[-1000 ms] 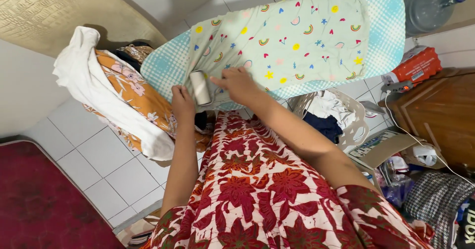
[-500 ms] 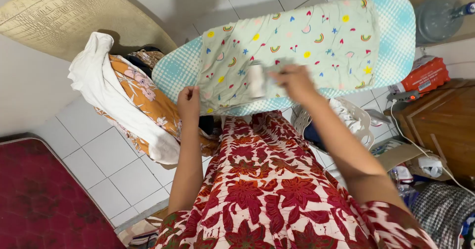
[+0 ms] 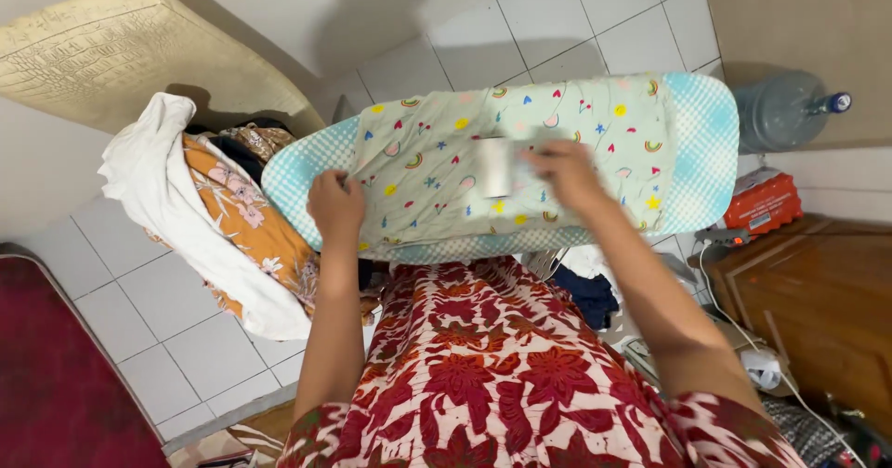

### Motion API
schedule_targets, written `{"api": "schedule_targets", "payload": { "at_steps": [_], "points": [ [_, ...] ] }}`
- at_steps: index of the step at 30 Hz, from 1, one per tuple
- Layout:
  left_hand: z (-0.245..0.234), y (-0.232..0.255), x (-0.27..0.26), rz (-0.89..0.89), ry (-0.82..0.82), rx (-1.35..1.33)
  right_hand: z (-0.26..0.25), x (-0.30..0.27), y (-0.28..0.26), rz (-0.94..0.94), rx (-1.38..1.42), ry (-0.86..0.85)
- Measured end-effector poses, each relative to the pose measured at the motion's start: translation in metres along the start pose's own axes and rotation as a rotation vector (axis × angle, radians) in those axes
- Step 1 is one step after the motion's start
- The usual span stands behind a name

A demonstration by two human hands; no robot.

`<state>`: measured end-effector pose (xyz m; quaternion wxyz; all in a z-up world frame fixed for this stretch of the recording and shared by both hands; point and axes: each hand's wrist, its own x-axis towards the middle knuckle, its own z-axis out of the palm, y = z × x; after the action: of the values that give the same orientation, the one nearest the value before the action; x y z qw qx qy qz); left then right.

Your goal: The person irons a floral dress, a white t-shirt, and a patterned baby garment on an ironing board using a handheld steamer. The person lays each item flat, steams it, and then folds it before moving to the next item.

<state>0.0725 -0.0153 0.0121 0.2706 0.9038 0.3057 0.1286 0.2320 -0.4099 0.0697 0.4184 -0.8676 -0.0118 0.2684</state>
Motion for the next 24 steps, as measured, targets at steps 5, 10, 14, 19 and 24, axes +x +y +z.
{"api": "schedule_targets", "payload": {
  "at_steps": [5,10,14,19,24],
  "points": [
    [0.048,0.043,0.079,-0.095,-0.134,0.073,-0.141,-0.031,0.077,-0.457,-0.887,0.290],
    [0.056,0.042,0.095,-0.332,0.156,-0.362,-0.130,-0.018,0.067,-0.540,-0.755,0.258],
    [0.046,0.027,0.074,-0.370,0.137,-0.509,-0.041,0.022,0.008,-0.690,-0.436,0.109],
    [0.035,0.017,0.027,-0.248,0.257,-0.455,0.105,0.066,-0.090,-0.856,-0.562,-0.062],
    [0.025,0.026,-0.034,-0.248,0.304,-0.348,0.185,0.076,-0.145,-1.010,-0.605,-0.056]
  ]
}}
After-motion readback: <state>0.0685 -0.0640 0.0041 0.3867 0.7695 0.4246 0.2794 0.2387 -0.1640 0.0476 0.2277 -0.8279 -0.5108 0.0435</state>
